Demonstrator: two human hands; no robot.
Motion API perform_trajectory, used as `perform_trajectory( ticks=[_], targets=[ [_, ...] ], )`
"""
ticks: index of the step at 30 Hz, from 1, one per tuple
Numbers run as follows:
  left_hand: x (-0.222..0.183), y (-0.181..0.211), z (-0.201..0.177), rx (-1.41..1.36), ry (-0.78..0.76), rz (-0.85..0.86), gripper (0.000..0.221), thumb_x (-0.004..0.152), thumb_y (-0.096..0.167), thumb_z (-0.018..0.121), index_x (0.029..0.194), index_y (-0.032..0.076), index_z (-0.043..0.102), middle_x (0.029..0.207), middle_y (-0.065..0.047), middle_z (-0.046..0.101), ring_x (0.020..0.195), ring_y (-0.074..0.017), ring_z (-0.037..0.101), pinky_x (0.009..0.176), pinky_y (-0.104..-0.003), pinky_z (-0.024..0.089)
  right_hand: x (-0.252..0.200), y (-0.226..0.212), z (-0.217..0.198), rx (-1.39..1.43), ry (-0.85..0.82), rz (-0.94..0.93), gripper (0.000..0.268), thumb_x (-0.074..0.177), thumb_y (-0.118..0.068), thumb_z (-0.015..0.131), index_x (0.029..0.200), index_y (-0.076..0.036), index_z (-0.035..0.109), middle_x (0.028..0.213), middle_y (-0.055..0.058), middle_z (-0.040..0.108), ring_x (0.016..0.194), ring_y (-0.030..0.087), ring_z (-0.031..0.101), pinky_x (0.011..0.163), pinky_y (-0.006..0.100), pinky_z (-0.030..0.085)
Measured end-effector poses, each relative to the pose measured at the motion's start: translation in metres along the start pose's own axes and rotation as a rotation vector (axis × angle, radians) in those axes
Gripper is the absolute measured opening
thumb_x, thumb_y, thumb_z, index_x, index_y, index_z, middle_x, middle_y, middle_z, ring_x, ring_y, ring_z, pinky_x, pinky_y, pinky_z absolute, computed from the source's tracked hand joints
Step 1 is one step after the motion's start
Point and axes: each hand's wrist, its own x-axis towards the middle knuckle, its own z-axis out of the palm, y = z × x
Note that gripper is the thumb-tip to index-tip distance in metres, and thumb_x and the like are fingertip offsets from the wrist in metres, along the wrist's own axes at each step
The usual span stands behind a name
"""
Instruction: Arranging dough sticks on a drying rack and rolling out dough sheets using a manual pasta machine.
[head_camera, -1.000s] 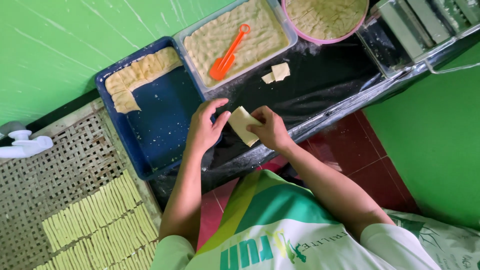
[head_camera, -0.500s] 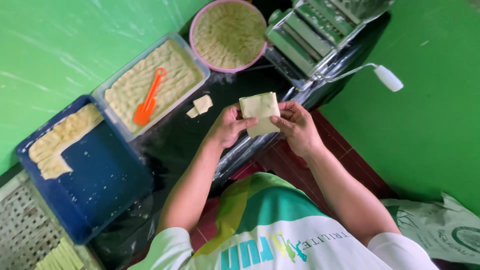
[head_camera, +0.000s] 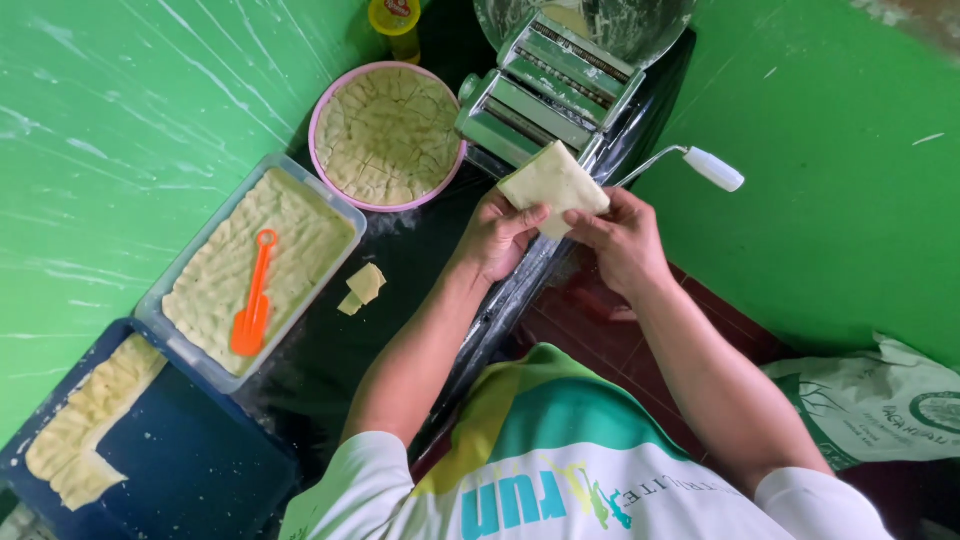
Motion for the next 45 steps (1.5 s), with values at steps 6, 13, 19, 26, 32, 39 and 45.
perform_trajectory(
  ticks=[6,13,19,26,32,39,45],
  targets=[
    [0.069,0.046,-0.045,0.214,-0.315,-0.011,0.055,0.076,0.000,0.090,0.124,0.006,0.063,0.107,-0.005,0.073,0.103,-0.0182,0.074,0.092,-0.031,0.060,0.062,-0.068,0.000,-1.025,-0.272,-0.184,0.032,0.082,-0.023,0.089,0.104,-0.005,0.072,0.081,0.012,0.060,0.074,0.026,0.058,0.066,0.044,0.049],
    [0.136,0.153,0.004,0.811,-0.662,-0.107,0.067,0.069,0.023,0.093,0.127,0.011,0.060,0.119,-0.009,0.068,0.122,-0.0240,0.064,0.112,-0.038,0.049,0.111,-0.115,0.077,-1.568,-0.454,-0.192,0.019,0.089,-0.017,0.075,0.098,-0.001,0.070,0.076,0.014,0.070,0.057,0.030,0.061,0.053,0.042,0.048],
    [0.174,0.146,0.013,1.048,-0.794,-0.100,0.060,0.074,-0.004,0.080,0.131,0.003,0.063,0.084,0.004,0.065,0.065,-0.0055,0.048,0.057,-0.020,0.038,0.149,-0.094,0.091,-1.540,-0.395,-0.224,0.031,0.086,-0.006,0.078,0.116,0.003,0.074,0.090,0.019,0.076,0.061,0.029,0.071,0.053,0.036,0.058],
    [0.185,0.140,0.012,1.256,-0.708,-0.163,0.056,0.073,-0.003,0.081,0.127,0.003,0.067,0.094,-0.003,0.078,0.066,-0.0097,0.063,0.061,-0.023,0.046,0.164,-0.077,0.087,-1.550,-0.350,-0.218,0.029,0.091,-0.010,0.077,0.117,0.001,0.071,0.097,0.020,0.076,0.074,0.032,0.074,0.063,0.038,0.063],
    [0.190,0.144,0.014,1.218,-0.776,-0.167,0.050,0.076,-0.005,0.080,0.124,0.000,0.066,0.097,-0.006,0.078,0.073,-0.0118,0.068,0.067,-0.024,0.050,0.163,-0.080,0.085,-1.482,-0.301,-0.216,0.031,0.087,-0.008,0.080,0.116,0.000,0.073,0.098,0.019,0.077,0.076,0.032,0.075,0.066,0.040,0.062],
    [0.195,0.140,0.011,1.150,-0.755,-0.276,0.043,0.079,-0.003,0.079,0.119,0.003,0.064,0.102,-0.007,0.078,0.081,-0.0152,0.072,0.073,-0.028,0.052,0.159,-0.076,0.079,-1.440,-0.279,-0.302,0.034,0.087,-0.007,0.079,0.120,0.001,0.071,0.103,0.020,0.077,0.080,0.034,0.076,0.065,0.038,0.064],
    [0.220,0.107,-0.019,1.117,-0.763,-0.166,0.049,0.070,0.006,0.088,0.115,0.002,0.068,0.101,-0.013,0.079,0.081,-0.0216,0.077,0.071,-0.028,0.064,0.108,-0.099,-0.006,-1.567,-0.063,-0.630,0.039,0.085,0.010,0.064,0.123,0.005,0.073,0.120,0.023,0.073,0.095,0.034,0.068,0.090,0.044,0.058]
  ],
)
